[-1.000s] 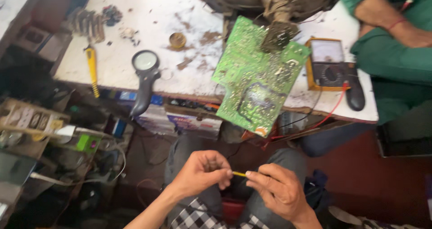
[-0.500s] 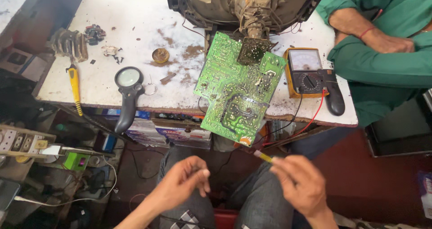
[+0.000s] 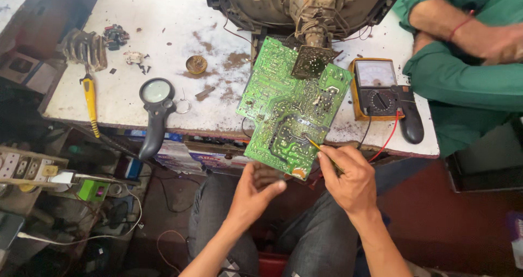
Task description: The person uses a multimeter and a screwdriver to test and scrape a green circuit board. They also use a magnifying glass to inspect specific areas of the board while seated at a cluttered workbench.
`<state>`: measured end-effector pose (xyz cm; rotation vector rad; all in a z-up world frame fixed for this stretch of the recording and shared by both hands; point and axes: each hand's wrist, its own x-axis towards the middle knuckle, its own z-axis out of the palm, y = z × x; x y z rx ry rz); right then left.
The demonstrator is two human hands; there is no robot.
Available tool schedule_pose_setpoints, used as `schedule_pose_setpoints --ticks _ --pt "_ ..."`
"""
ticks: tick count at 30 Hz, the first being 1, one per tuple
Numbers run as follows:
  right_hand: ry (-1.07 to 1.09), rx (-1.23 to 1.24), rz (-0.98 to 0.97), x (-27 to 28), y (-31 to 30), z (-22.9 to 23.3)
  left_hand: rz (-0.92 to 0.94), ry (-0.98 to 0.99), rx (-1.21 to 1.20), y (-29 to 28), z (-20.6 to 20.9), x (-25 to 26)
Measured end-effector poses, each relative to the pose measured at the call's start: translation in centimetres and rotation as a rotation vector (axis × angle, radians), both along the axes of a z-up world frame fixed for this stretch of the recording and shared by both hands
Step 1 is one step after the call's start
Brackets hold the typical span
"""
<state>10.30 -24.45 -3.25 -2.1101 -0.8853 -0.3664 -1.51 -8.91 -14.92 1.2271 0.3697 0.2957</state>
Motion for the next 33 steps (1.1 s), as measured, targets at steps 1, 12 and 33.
schedule_pose_setpoints --ticks 1,12,33 --pt "0.001 -0.011 0.007 0.2 0.0 -0.1 0.048 -0.029 -0.124 -0.4 0.3 0.6" --pt "-0.107 -0.033 0.113 2.0 -0.3 -1.3 0.163 -0.126 -0.477 -2.0 1.7 3.9" --pt "-0.149 -0.042 0.102 1.8 -0.5 -1.5 0.144 -0.063 -0.418 -1.4 2.0 3.7"
